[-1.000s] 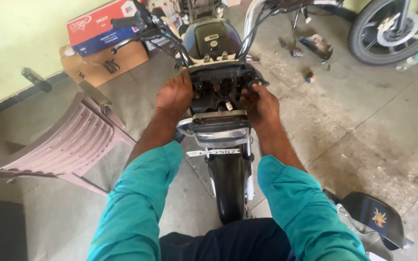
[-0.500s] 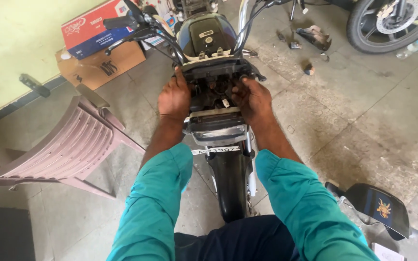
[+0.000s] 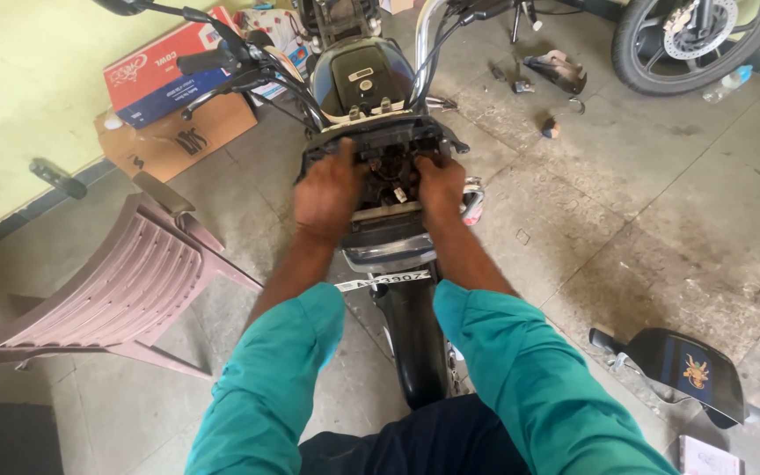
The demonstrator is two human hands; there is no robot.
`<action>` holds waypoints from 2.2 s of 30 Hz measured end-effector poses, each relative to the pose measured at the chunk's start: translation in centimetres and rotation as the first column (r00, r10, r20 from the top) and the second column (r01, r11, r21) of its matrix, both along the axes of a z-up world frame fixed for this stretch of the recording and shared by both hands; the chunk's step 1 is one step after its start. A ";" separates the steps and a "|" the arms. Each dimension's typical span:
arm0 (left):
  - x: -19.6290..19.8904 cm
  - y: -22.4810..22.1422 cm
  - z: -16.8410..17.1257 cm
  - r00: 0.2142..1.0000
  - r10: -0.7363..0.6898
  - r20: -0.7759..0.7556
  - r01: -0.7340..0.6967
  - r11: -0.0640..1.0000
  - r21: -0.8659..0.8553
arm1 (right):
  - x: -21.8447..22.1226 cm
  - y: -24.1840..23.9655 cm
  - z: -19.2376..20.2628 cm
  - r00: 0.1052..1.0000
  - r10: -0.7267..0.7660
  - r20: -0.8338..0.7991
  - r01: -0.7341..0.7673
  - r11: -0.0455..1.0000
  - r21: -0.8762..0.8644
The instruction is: The person sits on the floor in front of a motorcycle and works on the headlight and front fairing area. They handle small fasteners by hand, then use a screwdriver to work on the headlight housing and a wrench on the front parts, picking parts up from the floor as they go.
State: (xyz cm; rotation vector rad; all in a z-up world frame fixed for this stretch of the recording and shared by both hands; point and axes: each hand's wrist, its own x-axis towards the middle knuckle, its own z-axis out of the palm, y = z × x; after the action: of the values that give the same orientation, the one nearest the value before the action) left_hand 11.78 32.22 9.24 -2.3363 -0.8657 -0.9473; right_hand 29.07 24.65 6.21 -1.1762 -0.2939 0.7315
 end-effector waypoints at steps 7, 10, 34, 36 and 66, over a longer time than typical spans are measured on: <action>5.4 -4.1 -0.9 0.975 -0.221 0.015 0.213 0.918 -0.334 | -0.1 0.0 -0.1 0.985 -0.023 0.173 0.017 0.999 0.036; 6.2 -4.8 -0.5 0.980 -0.135 0.149 0.196 0.800 -0.566 | 0.3 -0.6 0.4 0.987 0.015 0.160 -0.021 0.999 0.037; 7.6 -4.6 -2.3 0.926 0.204 0.317 0.113 0.651 -0.751 | -0.5 -1.9 1.0 0.995 -0.059 0.076 0.054 0.997 0.061; 7.6 -3.5 -3.7 0.866 0.148 0.477 0.180 0.799 -0.573 | -0.2 -1.8 1.2 0.994 -0.110 0.015 0.109 0.994 0.010; 4.1 -6.1 0.6 0.950 0.241 0.200 -0.006 0.653 -0.758 | 0.7 -2.0 -1.6 0.536 0.370 0.759 0.038 0.887 -0.459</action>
State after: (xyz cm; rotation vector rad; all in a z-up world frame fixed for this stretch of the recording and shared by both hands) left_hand 15.90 26.14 9.86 -2.7731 -1.8151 -1.0026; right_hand 29.81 22.68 4.66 -1.9153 -1.1296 0.3337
